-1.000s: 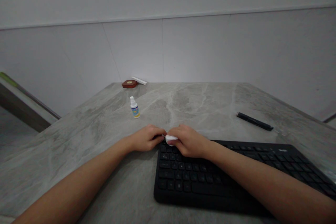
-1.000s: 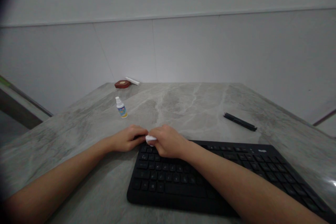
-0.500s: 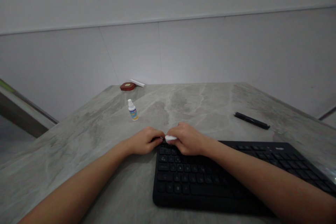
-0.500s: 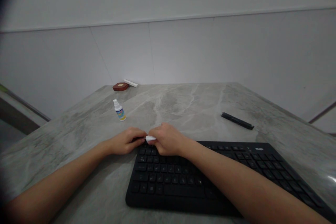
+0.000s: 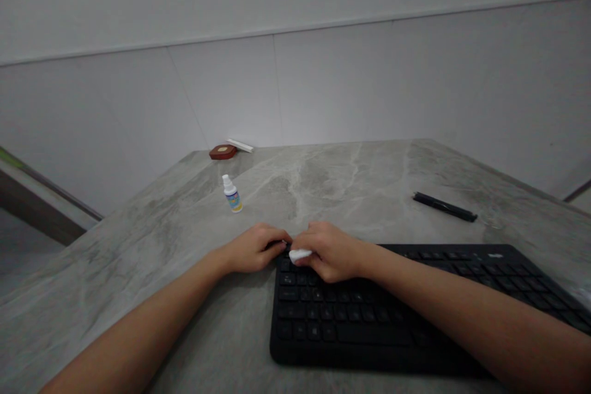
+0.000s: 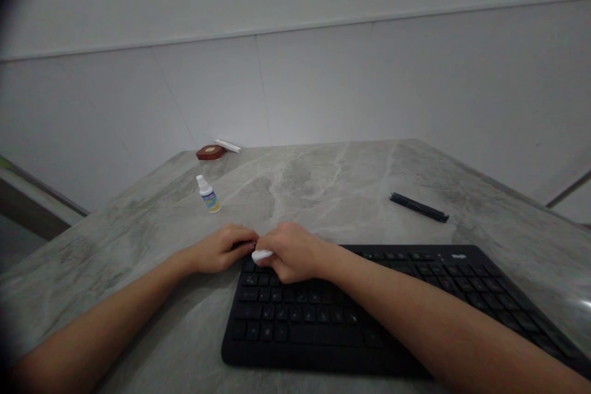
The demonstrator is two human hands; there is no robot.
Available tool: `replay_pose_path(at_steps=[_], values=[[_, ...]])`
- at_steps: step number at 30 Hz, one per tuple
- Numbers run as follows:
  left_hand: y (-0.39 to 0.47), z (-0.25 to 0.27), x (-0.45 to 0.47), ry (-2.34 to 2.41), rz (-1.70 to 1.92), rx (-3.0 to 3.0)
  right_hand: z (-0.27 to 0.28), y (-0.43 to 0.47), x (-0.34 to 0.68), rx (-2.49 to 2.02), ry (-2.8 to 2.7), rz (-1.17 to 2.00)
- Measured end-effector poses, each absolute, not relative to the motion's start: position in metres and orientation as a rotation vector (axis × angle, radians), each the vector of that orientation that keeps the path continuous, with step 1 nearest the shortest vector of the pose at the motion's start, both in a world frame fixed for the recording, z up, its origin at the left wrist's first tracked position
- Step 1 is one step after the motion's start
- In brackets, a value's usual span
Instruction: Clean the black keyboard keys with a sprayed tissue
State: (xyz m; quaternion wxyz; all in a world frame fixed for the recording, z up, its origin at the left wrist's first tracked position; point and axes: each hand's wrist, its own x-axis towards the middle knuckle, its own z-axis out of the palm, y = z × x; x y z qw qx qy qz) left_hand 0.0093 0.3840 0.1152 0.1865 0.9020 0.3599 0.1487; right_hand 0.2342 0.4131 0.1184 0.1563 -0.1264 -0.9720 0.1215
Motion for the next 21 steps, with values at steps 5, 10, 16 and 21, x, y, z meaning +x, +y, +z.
replay_pose_path(at_steps=[5,10,16,21], values=[[0.385,0.112,0.007,1.015,0.42,2.543,0.12,0.413,0.233,-0.44,-2.778,0.279],[0.384,0.113,0.006,1.004,0.427,2.554,0.124,0.423,0.235,-0.803,-2.756,0.124],[0.38,0.119,0.009,0.949,0.508,2.57,0.127,0.427,0.245,-0.813,-2.559,0.114],[0.376,0.123,0.012,0.731,0.701,2.662,0.126,0.422,0.249,-0.55,-2.724,0.438]])
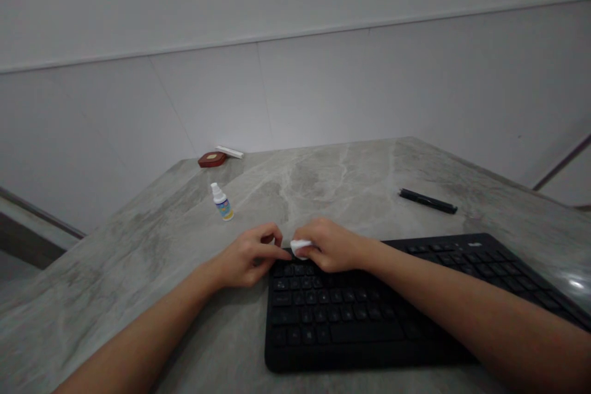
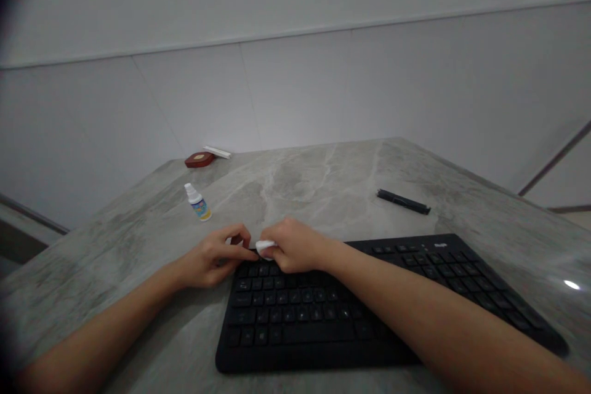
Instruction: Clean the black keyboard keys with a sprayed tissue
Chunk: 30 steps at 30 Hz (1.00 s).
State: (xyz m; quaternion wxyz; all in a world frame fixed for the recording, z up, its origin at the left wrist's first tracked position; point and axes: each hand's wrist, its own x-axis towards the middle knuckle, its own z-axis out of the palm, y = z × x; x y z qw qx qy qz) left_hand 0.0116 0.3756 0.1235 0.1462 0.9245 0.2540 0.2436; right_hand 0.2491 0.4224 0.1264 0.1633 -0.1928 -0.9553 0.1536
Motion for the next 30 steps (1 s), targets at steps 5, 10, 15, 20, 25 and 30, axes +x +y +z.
replay_pose_path(at_steps=[5,10,15,20,25,30], values=[[0.3754,0.1226,0.0136,0.69,0.69,2.654,0.1267,0.4204,0.2481,-0.612,-2.75,0.446],[0.3767,0.1201,0.0136,0.736,0.677,2.659,0.1288,0.4205,0.247,-0.592,-2.766,0.424],[0.3757,0.1213,0.0128,0.703,0.716,2.687,0.1301,0.4206,0.2479,-0.686,-2.744,0.331],[0.3755,0.1224,0.0117,0.708,0.705,2.677,0.1273,0.4216,0.2489,-0.534,-2.767,0.326],[0.3749,0.1236,0.0129,0.698,0.689,2.678,0.1279,0.4225,0.249,-0.606,-2.665,0.299],[0.3744,0.1228,0.0119,0.676,0.708,2.667,0.1281,0.4194,0.2494,-0.449,-2.734,0.4]])
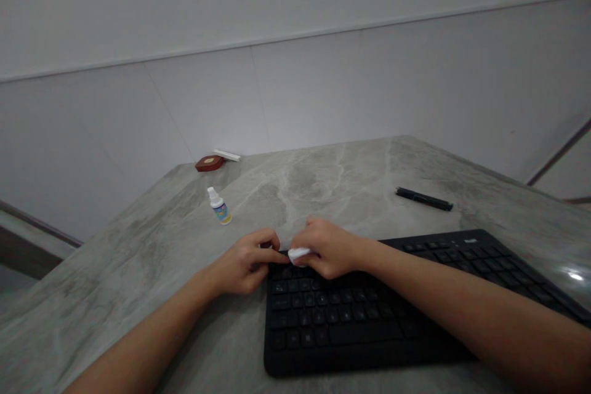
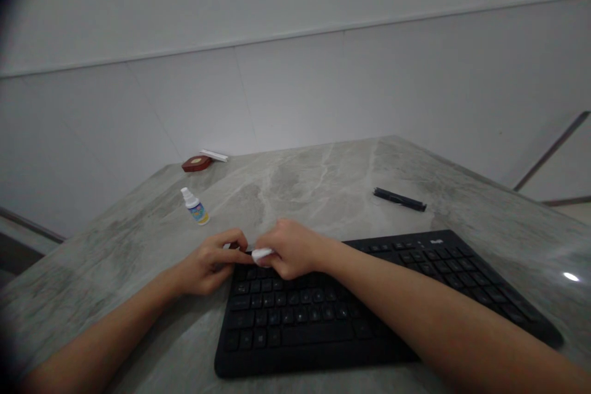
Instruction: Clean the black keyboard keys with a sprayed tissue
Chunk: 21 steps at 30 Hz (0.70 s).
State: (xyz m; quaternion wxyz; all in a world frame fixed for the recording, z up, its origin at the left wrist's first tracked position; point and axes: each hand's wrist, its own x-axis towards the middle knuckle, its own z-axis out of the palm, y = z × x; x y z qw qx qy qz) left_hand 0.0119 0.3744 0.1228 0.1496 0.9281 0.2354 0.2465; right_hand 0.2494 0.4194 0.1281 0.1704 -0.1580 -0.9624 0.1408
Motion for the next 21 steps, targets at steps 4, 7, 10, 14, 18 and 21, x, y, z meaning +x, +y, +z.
replay_pose_path(at_steps=[4,7,10,14,18,21], values=[[0.3747,0.1214,0.011,0.677,0.723,2.658,0.1285,0.4196,0.2487,-0.635,-2.741,0.345],[0.3751,0.121,0.0107,0.691,0.714,2.649,0.1291,0.4208,0.2489,-0.583,-2.766,0.308],[0.3755,0.1213,0.0102,0.713,0.681,2.644,0.1276,0.4225,0.2499,-0.474,-2.798,0.297],[0.376,0.122,0.01,0.728,0.644,2.647,0.1234,0.4246,0.2515,-0.431,-2.781,0.291],[0.3758,0.123,0.0113,0.751,0.628,2.658,0.1222,0.4205,0.2509,-0.318,-2.785,0.342],[0.3756,0.1236,0.0129,0.744,0.629,2.659,0.1243,0.4165,0.248,-0.344,-2.796,0.347]])
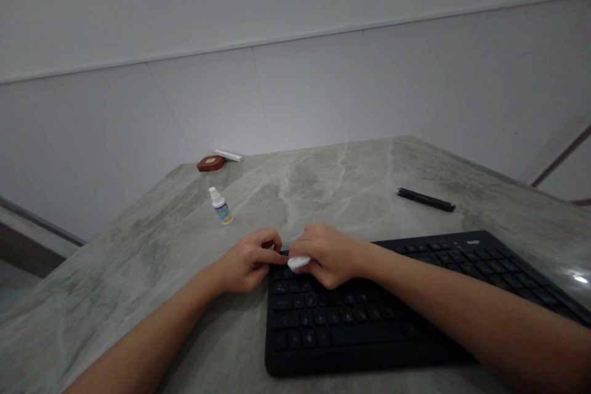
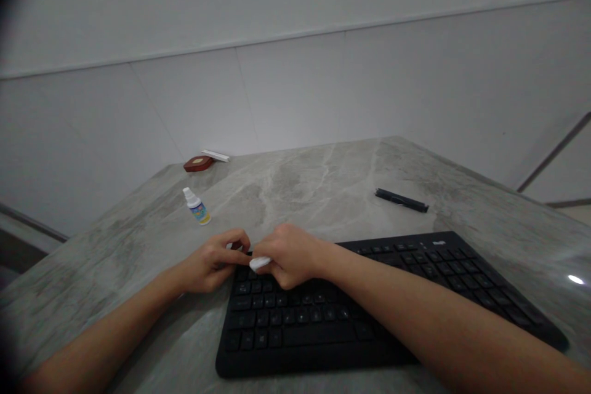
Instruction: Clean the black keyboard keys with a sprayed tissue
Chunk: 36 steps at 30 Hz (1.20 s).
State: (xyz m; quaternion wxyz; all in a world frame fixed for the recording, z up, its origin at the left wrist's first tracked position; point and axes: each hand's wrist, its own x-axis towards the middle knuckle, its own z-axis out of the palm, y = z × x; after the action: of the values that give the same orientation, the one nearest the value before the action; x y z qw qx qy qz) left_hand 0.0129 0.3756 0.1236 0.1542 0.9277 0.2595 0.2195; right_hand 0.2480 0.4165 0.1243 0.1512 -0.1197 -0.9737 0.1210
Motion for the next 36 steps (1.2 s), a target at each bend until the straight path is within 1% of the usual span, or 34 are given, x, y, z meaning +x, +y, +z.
replay_pose_path(at_steps=[4,6,9,13,19,24,27,30,34,36], values=[[0.3754,0.1247,0.0142,0.706,0.71,2.667,0.1289,0.4174,0.2457,-0.612,-2.764,0.293],[0.3752,0.1253,0.0143,0.692,0.749,2.671,0.1299,0.4185,0.2465,-0.663,-2.756,0.273],[0.3751,0.1255,0.015,0.671,0.792,2.665,0.1283,0.4172,0.2486,-0.555,-2.775,0.276],[0.3755,0.1262,0.0185,0.506,0.873,2.645,0.1262,0.4136,0.2486,-0.4,-2.8,0.333],[0.3757,0.1282,0.0209,0.463,0.882,2.601,0.1328,0.418,0.247,-0.698,-2.767,0.269],[0.3759,0.1267,0.0185,0.485,0.801,2.601,0.1303,0.4169,0.2481,-0.558,-2.77,0.226],[0.3771,0.1261,0.0179,0.474,0.783,2.609,0.128,0.4139,0.248,-0.466,-2.78,0.267],[0.3778,0.1262,0.0176,0.455,0.833,2.64,0.1282,0.4146,0.2482,-0.529,-2.773,0.306],[0.3765,0.1258,0.0174,0.461,0.839,2.736,0.1283,0.4196,0.2507,-0.687,-2.716,0.236],[0.3757,0.1251,0.0176,0.454,0.842,2.759,0.1268,0.4203,0.2517,-0.696,-2.688,0.208]])
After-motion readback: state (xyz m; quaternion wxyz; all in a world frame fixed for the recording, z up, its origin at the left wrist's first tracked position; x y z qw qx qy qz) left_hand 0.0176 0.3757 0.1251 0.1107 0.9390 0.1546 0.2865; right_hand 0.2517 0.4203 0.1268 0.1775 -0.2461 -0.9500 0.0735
